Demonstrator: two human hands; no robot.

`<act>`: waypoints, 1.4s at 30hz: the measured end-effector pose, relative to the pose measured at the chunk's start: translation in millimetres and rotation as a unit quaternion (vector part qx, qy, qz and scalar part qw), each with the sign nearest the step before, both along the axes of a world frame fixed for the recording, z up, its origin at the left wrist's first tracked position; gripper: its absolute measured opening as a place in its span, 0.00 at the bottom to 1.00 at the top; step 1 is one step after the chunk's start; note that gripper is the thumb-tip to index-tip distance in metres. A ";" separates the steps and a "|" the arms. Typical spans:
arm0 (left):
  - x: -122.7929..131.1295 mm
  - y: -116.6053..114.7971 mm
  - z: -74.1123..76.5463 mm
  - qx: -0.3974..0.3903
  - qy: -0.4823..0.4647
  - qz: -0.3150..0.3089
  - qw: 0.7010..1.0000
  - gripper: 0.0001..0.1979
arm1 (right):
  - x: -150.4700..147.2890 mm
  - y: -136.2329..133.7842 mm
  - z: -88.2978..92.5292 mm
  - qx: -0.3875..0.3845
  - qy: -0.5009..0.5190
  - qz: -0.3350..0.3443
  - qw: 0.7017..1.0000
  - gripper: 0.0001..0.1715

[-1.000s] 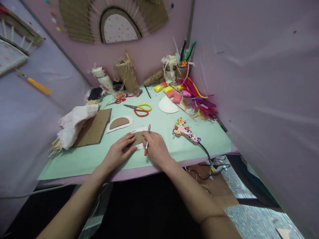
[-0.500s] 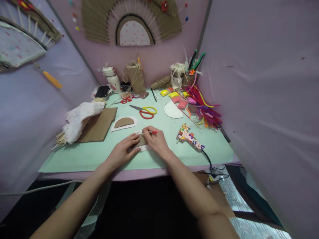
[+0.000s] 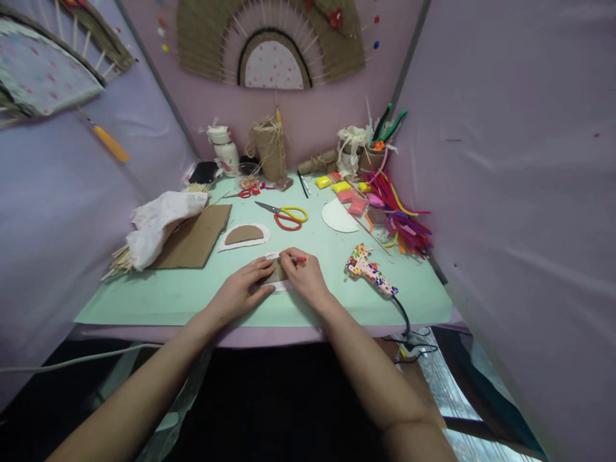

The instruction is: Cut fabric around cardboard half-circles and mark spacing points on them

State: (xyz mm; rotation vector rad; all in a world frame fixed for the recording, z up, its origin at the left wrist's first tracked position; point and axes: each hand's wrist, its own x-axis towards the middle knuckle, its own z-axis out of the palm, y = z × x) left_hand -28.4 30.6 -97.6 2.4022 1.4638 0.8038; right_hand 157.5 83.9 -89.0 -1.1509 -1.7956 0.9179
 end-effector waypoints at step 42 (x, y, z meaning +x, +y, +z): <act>-0.9 -1.0 -0.3 -0.005 -0.017 -0.001 1.000 0.18 | 9.2 -49.2 6.4 0.092 -0.076 0.029 0.992 0.14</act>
